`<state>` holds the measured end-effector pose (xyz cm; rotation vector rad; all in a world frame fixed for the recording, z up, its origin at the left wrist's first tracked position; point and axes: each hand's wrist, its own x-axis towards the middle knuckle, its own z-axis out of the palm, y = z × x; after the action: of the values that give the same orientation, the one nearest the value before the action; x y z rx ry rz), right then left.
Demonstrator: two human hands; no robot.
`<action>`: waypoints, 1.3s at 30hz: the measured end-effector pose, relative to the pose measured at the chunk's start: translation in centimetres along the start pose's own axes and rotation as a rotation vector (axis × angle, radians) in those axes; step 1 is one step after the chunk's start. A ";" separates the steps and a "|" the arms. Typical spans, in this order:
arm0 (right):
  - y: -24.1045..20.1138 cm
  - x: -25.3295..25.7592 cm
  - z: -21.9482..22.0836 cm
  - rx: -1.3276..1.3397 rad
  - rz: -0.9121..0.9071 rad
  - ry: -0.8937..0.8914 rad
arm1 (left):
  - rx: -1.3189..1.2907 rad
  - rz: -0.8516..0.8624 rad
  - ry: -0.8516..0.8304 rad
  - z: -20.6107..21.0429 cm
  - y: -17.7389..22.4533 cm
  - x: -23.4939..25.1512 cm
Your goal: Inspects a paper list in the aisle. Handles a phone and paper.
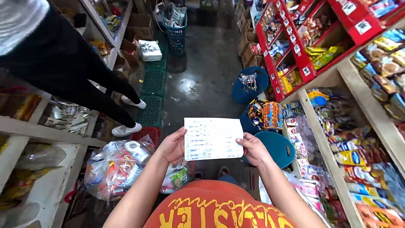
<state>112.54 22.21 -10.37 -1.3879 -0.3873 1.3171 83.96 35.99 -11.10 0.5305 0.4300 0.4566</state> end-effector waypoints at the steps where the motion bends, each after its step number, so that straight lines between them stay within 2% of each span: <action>1: -0.6 1.0 0.0 0.005 0.007 -0.020 | 0.013 0.030 0.038 0.0 0.1 0.3; 5: -3.4 5.3 0.6 0.039 0.015 -0.162 | -0.024 0.137 0.191 0.6 0.9 1.8; 11: -8.2 11.9 -0.4 0.014 0.016 -0.384 | -0.086 0.253 0.236 3.2 2.7 7.3; 17: -14.3 18.5 -5.1 0.044 -0.003 -0.458 | -0.066 0.277 0.326 7.4 4.6 16.0; 20: -17.0 21.5 -7.1 0.031 -0.003 -0.487 | -0.029 0.261 0.311 9.1 5.8 19.9; 25: -19.8 26.6 -8.2 0.071 0.098 -0.565 | 0.046 0.205 0.355 10.6 7.8 24.8; 27: -20.5 28.8 -7.2 0.072 0.124 -0.570 | 0.039 0.206 0.421 10.5 9.0 26.0; 29: -21.2 30.9 -5.6 0.056 0.137 -0.571 | 0.107 0.238 0.577 10.0 10.3 27.3; 32: -22.2 34.7 -2.6 0.014 0.133 -0.619 | 0.486 0.372 0.881 7.2 11.8 29.6; 34: -22.9 37.7 0.0 -0.016 0.135 -0.657 | 0.777 0.431 1.022 4.2 12.9 31.0; 36: -23.8 40.5 3.1 -0.063 0.158 -0.708 | 0.940 0.474 1.028 1.1 14.4 32.5; 39: -24.9 45.5 8.4 -0.082 0.316 -0.848 | 0.946 0.492 0.844 -1.6 18.2 35.2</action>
<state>130.89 71.42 -8.80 -0.9102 -0.8098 2.1536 106.32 68.68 -11.55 1.3797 1.3699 0.9574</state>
